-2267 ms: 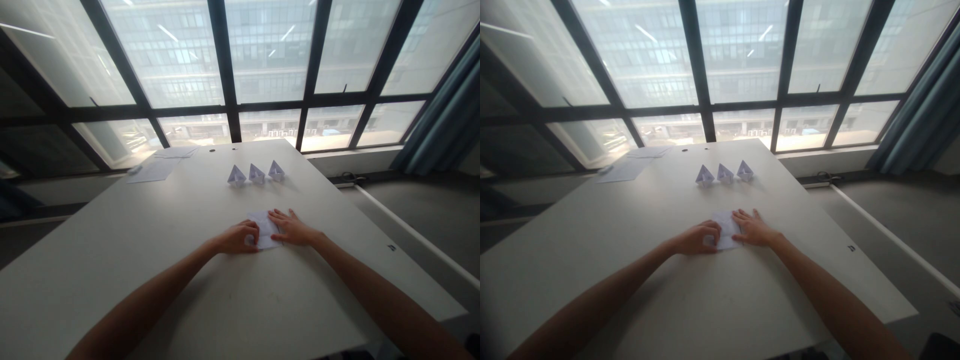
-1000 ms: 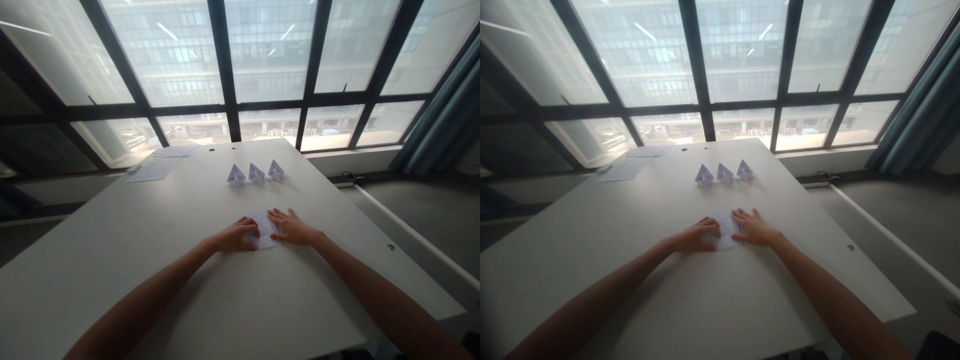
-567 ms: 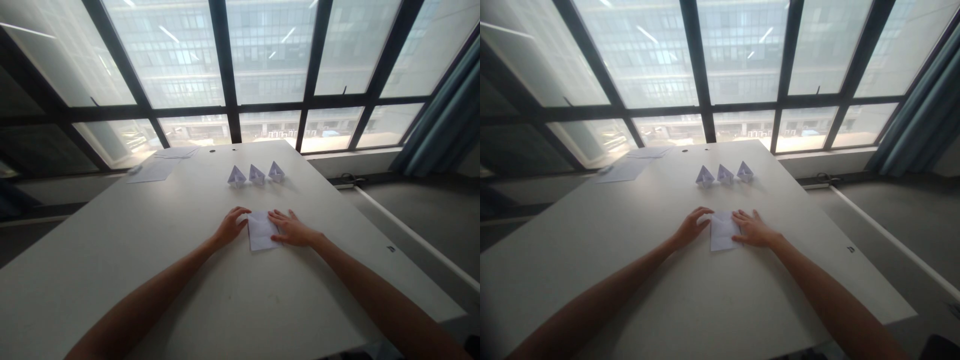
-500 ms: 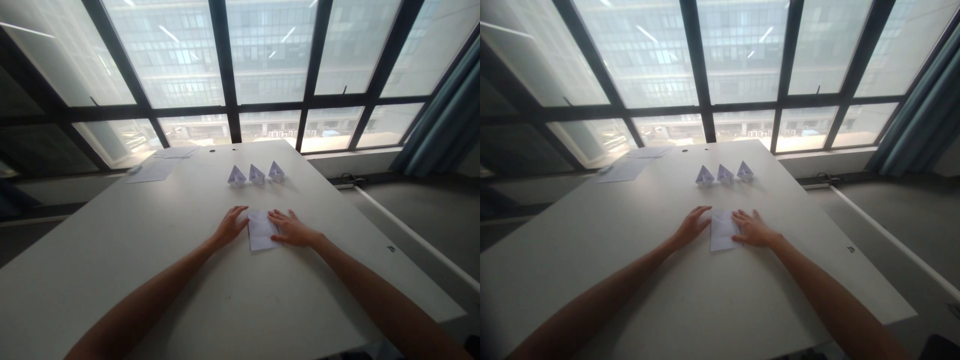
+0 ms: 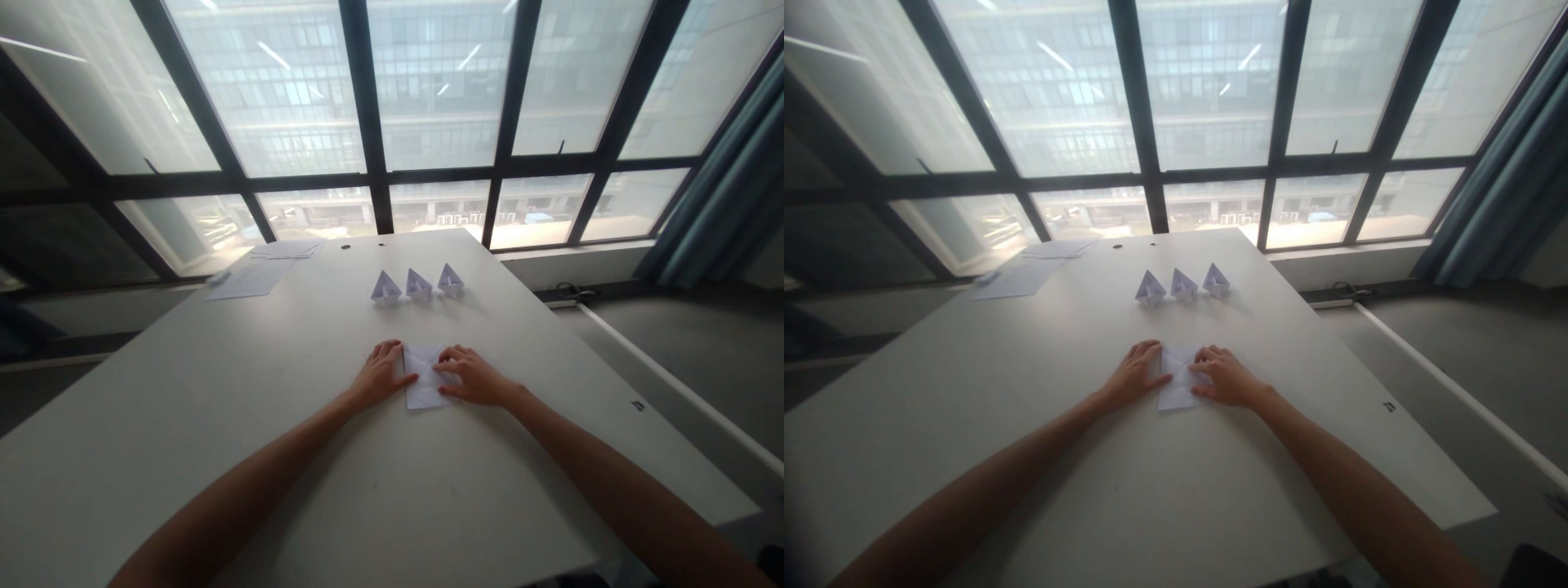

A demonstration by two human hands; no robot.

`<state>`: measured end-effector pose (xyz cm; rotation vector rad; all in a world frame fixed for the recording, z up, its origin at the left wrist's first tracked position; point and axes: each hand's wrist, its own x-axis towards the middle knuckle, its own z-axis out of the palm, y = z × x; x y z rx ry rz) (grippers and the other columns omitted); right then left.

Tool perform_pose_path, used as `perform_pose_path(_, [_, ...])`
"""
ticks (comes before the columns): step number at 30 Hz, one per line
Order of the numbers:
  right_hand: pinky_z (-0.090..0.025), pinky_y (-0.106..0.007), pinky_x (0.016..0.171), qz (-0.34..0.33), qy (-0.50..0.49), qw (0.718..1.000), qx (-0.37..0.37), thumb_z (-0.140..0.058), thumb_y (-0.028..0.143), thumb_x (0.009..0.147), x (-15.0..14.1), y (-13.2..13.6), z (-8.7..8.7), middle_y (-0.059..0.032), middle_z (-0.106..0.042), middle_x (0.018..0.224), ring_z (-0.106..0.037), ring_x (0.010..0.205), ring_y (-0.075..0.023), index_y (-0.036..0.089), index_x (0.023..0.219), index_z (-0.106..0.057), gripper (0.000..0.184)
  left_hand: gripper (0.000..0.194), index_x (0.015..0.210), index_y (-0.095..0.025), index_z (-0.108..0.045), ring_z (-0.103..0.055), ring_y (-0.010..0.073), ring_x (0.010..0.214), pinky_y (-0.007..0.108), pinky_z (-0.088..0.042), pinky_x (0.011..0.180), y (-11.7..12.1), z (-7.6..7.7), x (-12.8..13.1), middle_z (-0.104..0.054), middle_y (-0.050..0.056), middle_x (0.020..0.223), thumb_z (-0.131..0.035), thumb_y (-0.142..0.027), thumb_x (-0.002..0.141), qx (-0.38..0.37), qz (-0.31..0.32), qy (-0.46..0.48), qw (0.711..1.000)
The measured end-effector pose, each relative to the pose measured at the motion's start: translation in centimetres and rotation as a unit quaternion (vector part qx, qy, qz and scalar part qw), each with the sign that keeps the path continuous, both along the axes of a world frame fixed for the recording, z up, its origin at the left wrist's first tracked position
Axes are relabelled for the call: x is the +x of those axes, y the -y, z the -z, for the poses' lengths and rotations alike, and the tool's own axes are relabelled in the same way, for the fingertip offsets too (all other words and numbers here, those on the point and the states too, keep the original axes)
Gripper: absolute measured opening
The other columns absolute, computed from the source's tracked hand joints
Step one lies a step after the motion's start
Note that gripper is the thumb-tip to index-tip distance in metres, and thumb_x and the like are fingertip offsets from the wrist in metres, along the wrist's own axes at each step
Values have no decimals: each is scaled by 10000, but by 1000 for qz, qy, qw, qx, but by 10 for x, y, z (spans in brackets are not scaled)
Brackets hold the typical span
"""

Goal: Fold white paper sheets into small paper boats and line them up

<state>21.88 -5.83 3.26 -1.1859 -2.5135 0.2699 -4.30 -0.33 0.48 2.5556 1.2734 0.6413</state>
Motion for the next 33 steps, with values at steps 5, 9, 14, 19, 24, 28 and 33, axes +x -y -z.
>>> perform_pose_path(5, [-401,-403,982,-7,-11,1000,8,-666,366,853,-4,2,0,-85,-608,1186,-533,1095,-253,267,1213,-665,373,641,1301,-182,-494,-426,301,1274,469,-353,1092,0,2,0,-488,129,1342,-713,-493,784,8,-1,32,999])
perform_pose_path(9, [-398,-401,977,-9,-18,1000,9,-673,360,849,-5,2,2,-85,-609,1184,-528,1089,-251,259,1215,-663,380,627,1275,-191,-500,-451,294,1242,457,-378,1072,-1,2,1,-510,114,1314,-743,-454,760,21,6,48,999])
perform_pose_path(14, [-391,-404,980,-13,-21,1000,4,-682,359,843,-5,3,1,-77,-611,1198,-530,1091,-249,270,1218,-662,385,459,1214,-220,-514,-555,261,1131,445,-420,1017,-1,0,2,-611,73,1179,-693,-317,802,1,10,107,994])
perform_pose_path(19, [-394,-400,984,-19,-28,999,-9,-685,359,837,-7,5,-1,-73,-624,1200,-544,1097,-248,277,1191,-679,363,520,1322,-228,-440,-629,176,819,333,-500,813,-2,-5,4,-643,3,895,-615,-264,833,-70,-2,192,979])
perform_pose_path(24, [-411,-366,967,9,-95,995,-16,-567,405,919,-17,6,2,-83,-681,1118,-579,1057,-232,239,1143,-701,310,528,1411,-224,-385,-582,141,692,308,-480,766,4,-16,9,-615,-34,765,-530,-308,910,-99,-9,200,975])
perform_pose_path(28, [-435,-332,889,41,-185,980,-61,-470,457,956,-24,4,3,-66,-717,959,-611,915,-211,195,963,-733,371,543,1497,-217,-226,-625,181,932,348,-480,872,17,-24,13,-662,52,993,-396,-363,1002,-159,113,269,943])
perform_pose_path(33, [-350,-242,570,85,-268,952,-121,-483,507,911,-26,-3,9,18,-527,595,-464,591,-124,163,602,-591,475,582,1523,-276,-191,-546,214,1180,421,-420,1042,32,-25,18,-558,91,1280,-436,-325,998,-149,213,204,944])
